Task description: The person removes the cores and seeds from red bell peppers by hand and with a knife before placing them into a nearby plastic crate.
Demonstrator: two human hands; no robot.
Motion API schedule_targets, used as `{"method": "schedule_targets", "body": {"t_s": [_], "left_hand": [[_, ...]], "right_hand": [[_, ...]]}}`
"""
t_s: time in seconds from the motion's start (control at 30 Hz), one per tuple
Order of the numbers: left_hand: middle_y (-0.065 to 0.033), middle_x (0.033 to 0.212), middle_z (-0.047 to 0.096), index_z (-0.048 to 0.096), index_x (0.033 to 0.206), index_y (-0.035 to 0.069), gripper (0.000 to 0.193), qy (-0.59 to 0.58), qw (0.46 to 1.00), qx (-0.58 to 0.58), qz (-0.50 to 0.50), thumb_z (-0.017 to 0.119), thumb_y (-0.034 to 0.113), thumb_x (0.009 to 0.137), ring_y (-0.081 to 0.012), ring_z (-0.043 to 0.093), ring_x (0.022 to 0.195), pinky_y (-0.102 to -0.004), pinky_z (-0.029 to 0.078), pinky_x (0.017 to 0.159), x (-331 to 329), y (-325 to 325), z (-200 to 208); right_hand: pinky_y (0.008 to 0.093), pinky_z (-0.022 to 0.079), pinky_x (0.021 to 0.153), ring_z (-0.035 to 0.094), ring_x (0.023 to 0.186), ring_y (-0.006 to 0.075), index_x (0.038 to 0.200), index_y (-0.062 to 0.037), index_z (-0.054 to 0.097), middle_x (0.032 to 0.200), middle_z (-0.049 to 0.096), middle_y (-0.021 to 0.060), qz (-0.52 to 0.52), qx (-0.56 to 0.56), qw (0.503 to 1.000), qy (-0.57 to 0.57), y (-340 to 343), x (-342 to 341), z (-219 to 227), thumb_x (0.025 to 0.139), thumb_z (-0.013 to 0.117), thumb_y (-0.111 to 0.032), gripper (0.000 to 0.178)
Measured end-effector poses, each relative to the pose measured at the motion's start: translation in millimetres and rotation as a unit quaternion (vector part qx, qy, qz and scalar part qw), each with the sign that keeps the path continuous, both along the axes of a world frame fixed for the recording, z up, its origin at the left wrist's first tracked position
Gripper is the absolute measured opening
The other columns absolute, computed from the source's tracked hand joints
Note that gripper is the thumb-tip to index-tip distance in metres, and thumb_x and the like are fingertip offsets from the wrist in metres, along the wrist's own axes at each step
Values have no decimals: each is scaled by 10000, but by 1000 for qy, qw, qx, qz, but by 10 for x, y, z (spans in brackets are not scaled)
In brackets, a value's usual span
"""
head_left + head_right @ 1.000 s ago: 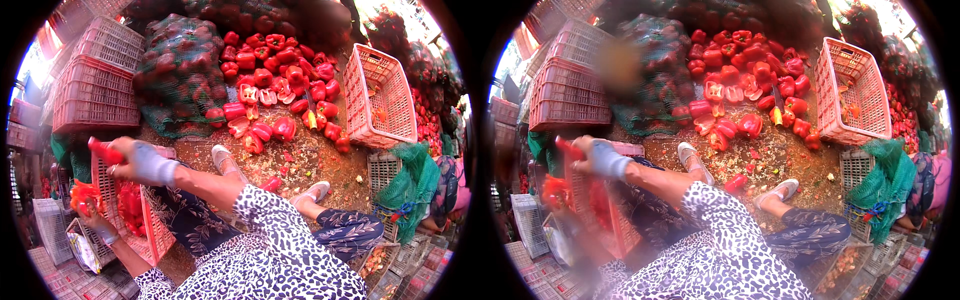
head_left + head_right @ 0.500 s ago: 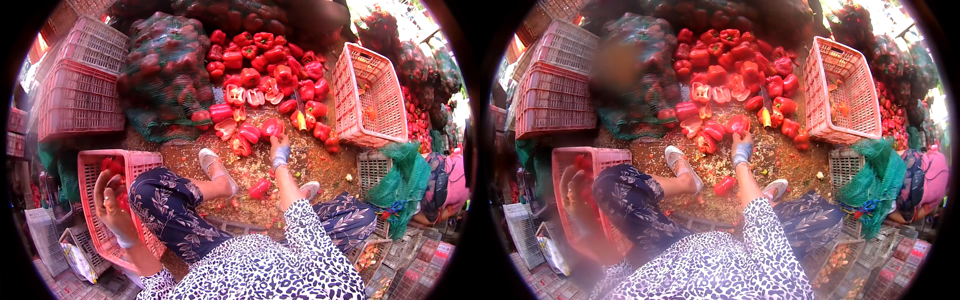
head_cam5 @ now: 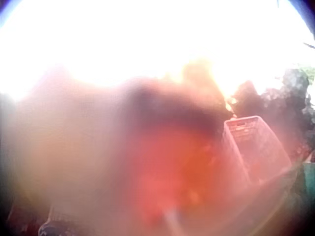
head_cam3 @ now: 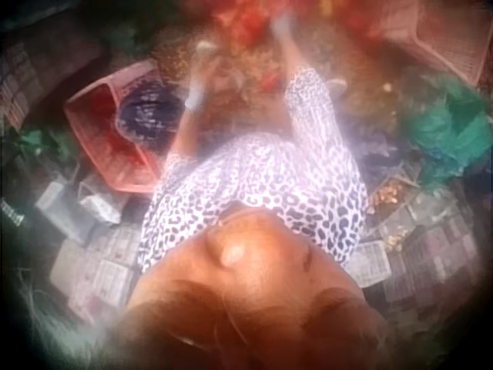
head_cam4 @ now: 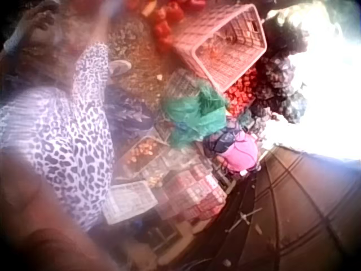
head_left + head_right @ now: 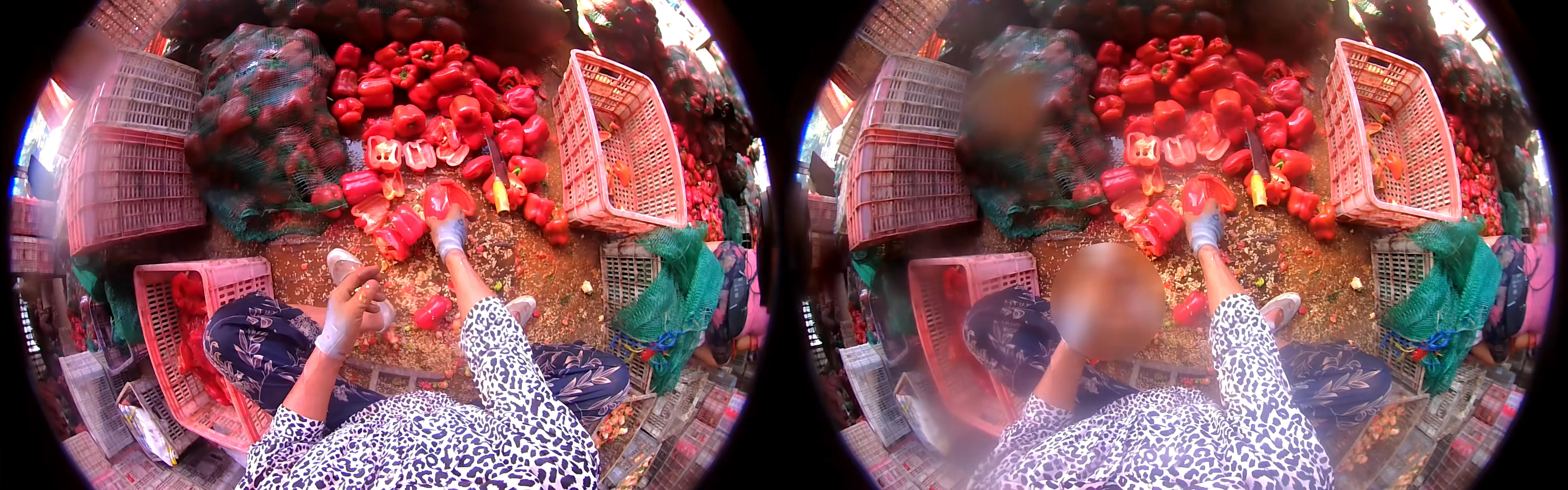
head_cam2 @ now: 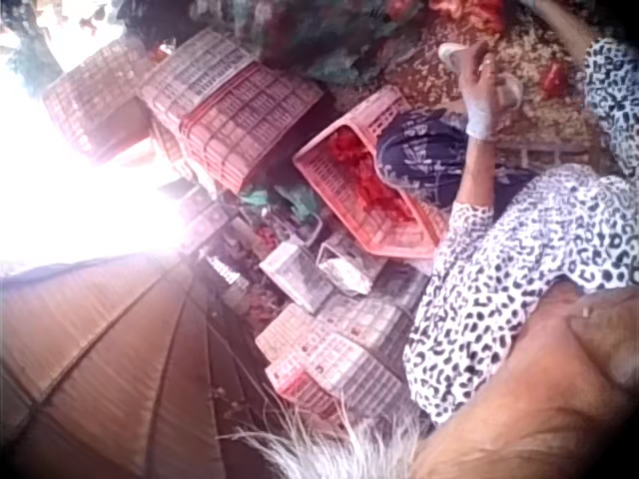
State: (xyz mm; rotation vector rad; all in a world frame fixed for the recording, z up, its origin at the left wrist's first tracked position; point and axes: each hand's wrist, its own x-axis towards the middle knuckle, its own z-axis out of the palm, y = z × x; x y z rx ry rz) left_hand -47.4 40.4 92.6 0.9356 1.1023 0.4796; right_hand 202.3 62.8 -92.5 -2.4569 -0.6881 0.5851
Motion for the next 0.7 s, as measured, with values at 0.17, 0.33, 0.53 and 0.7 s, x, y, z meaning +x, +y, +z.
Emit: {"method": "schedule_targets", "body": {"t_s": [0.17,0.33,0.53,0.7], "left_hand": [[-103,1323,475,296,1496,102,690,-45,995,-63,57,650,294,935,-152,609,954,-275,513,694,133,-71,-604],[-97,1275,533,249,1497,126,710,-82,992,-15,98,654,219,921,-183,591,1000,-323,513,789,405,-29,-290],[-76,1120,600,492,1288,77,398,-241,946,-17,217,619,103,911,-171,612,976,-295,519,837,201,-38,-681],[-78,1128,586,485,1265,42,408,-176,955,90,222,592,10,872,-173,587,1010,-296,498,886,206,-63,-733]], "right_hand": [[463,408,991,489,1118,386,1014,-9,539,1153,554,196,182,100,972,-111,-601,-439,623,697,753,-189,422],[488,439,944,513,1091,374,982,-33,545,1151,562,169,308,231,895,-224,-942,-1029,1040,629,736,-147,417],[513,426,924,507,1124,393,1074,-79,572,1205,564,155,318,262,906,-101,-1150,-1377,1337,682,726,-152,427],[468,429,933,541,1093,387,1184,-45,556,1183,590,183,220,197,953,-75,-1353,-1416,1522,812,699,-233,440]]}}
